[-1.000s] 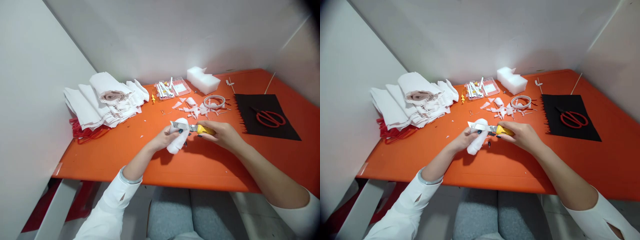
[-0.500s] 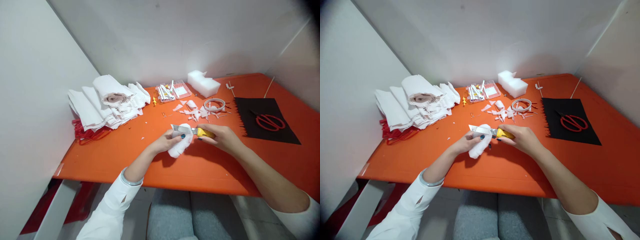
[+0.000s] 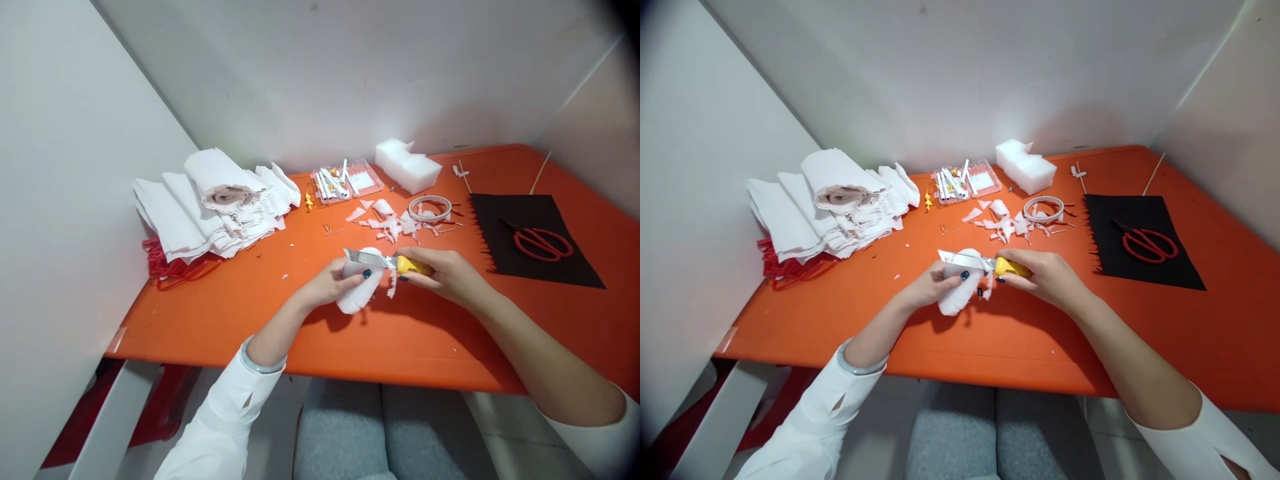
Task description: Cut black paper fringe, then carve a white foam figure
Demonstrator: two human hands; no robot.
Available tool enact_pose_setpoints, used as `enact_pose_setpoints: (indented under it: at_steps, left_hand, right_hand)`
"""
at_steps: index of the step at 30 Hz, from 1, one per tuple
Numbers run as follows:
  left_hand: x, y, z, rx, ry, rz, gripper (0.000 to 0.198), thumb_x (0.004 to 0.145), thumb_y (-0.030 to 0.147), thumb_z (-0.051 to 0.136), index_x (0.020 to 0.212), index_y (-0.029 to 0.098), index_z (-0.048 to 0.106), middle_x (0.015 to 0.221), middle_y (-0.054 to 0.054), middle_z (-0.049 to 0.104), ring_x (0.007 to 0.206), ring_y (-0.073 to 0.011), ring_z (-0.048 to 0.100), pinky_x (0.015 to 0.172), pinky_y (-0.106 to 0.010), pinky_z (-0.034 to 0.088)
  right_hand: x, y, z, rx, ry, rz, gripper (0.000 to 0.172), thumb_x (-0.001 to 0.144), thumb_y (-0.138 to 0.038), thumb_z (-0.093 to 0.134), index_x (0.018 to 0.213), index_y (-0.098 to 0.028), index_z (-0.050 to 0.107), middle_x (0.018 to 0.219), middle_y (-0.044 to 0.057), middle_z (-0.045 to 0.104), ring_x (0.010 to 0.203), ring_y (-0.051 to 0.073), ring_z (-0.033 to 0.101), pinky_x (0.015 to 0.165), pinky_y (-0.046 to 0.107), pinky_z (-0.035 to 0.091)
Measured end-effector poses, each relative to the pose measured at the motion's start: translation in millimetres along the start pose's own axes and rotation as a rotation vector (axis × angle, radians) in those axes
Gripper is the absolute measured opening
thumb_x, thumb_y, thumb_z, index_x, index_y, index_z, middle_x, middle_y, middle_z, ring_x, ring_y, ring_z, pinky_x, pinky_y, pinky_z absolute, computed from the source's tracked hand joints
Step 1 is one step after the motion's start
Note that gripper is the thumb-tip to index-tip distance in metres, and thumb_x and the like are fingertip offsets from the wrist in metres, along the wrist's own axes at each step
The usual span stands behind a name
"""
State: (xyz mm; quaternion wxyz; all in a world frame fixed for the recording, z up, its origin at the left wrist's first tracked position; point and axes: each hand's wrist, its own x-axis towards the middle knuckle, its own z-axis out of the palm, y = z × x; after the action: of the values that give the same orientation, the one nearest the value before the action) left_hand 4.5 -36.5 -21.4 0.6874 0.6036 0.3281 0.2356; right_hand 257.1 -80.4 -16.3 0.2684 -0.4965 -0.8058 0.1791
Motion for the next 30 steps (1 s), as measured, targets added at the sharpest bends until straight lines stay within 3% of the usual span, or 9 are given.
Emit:
enact_pose_setpoints:
  at_steps: [5, 9, 14, 21, 25, 30]
  left_hand:
    - [-3, 3, -5.0, 0.109, 0.060, 0.058, 0.049, 0.074, 0.043, 0.070, 0.111, 0.015, 0.058, 0.096, -0.007, 0.064, 0.081, -0.0177, 0.063, 0.068, -0.026, 0.050]
    - [-3, 7, -4.3, 0.070, 0.099, 0.158, 0.048, 0.068, 0.036, 0.076, 0.108, 0.016, 0.059, 0.106, -0.006, 0.060, 0.095, -0.0182, 0.059, 0.077, -0.025, 0.048]
    - [1, 8, 3.0, -0.098, 0.035, 0.150, 0.048, 0.069, 0.052, 0.073, 0.095, 0.014, 0.061, 0.088, -0.004, 0.059, 0.073, -0.0145, 0.059, 0.063, -0.024, 0.047]
    - [3, 6, 2.6, -0.160, 0.086, 0.154, 0.051, 0.066, 0.059, 0.072, 0.088, 0.015, 0.058, 0.075, -0.002, 0.060, 0.060, -0.0116, 0.057, 0.054, -0.022, 0.043]
    - [0, 10, 4.9, -0.219, -0.011, 0.143, 0.042, 0.070, 0.045, 0.075, 0.090, 0.015, 0.055, 0.080, -0.005, 0.063, 0.066, -0.0145, 0.062, 0.057, -0.024, 0.046]
    - [-3, 16, 15.2, -0.280, -0.153, 0.137, 0.032, 0.082, 0.042, 0.064, 0.093, 0.017, 0.047, 0.082, -0.007, 0.065, 0.068, -0.0184, 0.066, 0.060, -0.030, 0.052]
  right_hand:
    - [0, 4, -2, 0.004, -0.011, -0.007, 0.033, 0.088, -0.040, 0.054, 0.112, -0.020, 0.063, 0.088, 0.003, 0.069, 0.067, 0.015, 0.059, 0.063, 0.024, 0.042]
    - [0, 5, 2, 0.034, -0.032, -0.009, 0.034, 0.087, -0.041, 0.055, 0.114, -0.021, 0.062, 0.089, 0.003, 0.069, 0.067, 0.015, 0.059, 0.064, 0.024, 0.043]
    - [0, 1, 7, 0.022, -0.023, -0.014, 0.032, 0.087, -0.041, 0.055, 0.111, -0.021, 0.063, 0.090, 0.003, 0.070, 0.068, 0.015, 0.060, 0.063, 0.024, 0.042]
    - [-1, 2, 5, -0.008, -0.022, 0.014, 0.033, 0.087, -0.039, 0.056, 0.113, -0.021, 0.062, 0.089, 0.003, 0.069, 0.067, 0.015, 0.059, 0.064, 0.024, 0.042]
    - [-2, 3, 5, -0.004, -0.019, 0.005, 0.032, 0.087, -0.039, 0.056, 0.113, -0.021, 0.062, 0.088, 0.003, 0.069, 0.067, 0.015, 0.059, 0.064, 0.024, 0.042]
    - [-1, 1, 6, 0.013, -0.035, -0.017, 0.034, 0.088, -0.041, 0.056, 0.114, -0.020, 0.061, 0.090, 0.003, 0.069, 0.068, 0.014, 0.059, 0.064, 0.024, 0.042]
